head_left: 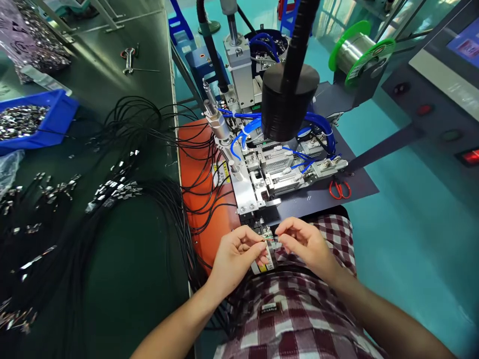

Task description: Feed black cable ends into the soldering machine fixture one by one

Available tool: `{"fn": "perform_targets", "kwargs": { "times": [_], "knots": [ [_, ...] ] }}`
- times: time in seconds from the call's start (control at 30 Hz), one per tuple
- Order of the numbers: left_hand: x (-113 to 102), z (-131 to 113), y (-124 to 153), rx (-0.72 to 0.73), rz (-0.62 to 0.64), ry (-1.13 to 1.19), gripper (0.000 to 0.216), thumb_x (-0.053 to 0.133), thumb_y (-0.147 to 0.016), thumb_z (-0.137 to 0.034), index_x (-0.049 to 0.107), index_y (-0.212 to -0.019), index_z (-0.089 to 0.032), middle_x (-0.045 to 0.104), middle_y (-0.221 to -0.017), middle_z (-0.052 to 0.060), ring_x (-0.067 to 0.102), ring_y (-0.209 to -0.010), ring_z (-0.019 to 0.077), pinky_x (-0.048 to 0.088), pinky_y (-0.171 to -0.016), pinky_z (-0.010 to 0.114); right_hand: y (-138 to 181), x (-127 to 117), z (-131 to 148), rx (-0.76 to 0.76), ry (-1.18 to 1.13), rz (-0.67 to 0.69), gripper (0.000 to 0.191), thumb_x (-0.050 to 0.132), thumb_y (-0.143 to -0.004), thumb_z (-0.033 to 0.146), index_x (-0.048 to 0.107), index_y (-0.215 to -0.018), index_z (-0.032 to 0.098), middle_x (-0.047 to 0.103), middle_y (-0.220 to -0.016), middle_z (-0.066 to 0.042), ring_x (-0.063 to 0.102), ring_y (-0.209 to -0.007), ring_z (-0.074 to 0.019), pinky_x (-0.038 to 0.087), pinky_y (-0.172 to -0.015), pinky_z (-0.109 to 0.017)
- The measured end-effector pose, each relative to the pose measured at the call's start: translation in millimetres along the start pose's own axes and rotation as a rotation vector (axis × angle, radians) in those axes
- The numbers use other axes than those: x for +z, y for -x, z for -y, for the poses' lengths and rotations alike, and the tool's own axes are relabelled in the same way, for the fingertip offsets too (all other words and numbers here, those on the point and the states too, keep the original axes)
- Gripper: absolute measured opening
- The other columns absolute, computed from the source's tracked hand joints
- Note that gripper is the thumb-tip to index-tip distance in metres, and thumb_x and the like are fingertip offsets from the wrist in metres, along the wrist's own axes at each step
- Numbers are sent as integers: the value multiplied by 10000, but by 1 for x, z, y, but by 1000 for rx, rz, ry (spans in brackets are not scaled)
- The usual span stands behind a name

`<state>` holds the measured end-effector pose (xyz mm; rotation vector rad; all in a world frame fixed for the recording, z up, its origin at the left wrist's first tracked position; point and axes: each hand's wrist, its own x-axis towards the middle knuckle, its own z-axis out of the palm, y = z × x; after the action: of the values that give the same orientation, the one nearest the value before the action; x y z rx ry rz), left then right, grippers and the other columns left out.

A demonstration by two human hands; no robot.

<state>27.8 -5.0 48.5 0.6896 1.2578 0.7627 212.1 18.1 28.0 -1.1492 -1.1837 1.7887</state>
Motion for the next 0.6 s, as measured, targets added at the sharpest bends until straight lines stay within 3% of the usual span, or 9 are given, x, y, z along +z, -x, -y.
{"fn": "perform_targets", "kwargs": {
  "times": [0.3, 0.6],
  "knots": [
    [-1, 4, 1, 25, 59, 68, 288, 741, -743, -343, 527, -760, -151, 671, -632, 20, 646, -503, 138, 526, -494, 240, -6, 13, -7, 86, -192, 58, 174, 695, -793, 313, 604, -800, 165, 517, -642, 53, 443, -495, -56, 328, -478, -198],
    [-2, 11, 1, 130, 74, 145, 216, 685, -811, -324, 572, -853, -145, 544, -610, -48, 442, -437, 30, 321, -433, 154, -4, 19, -6, 71, -99, 80, 264, 665, -808, 414, 581, -754, 169, 496, -599, 44, 420, -495, -79, 340, -484, -222]
  ]
}}
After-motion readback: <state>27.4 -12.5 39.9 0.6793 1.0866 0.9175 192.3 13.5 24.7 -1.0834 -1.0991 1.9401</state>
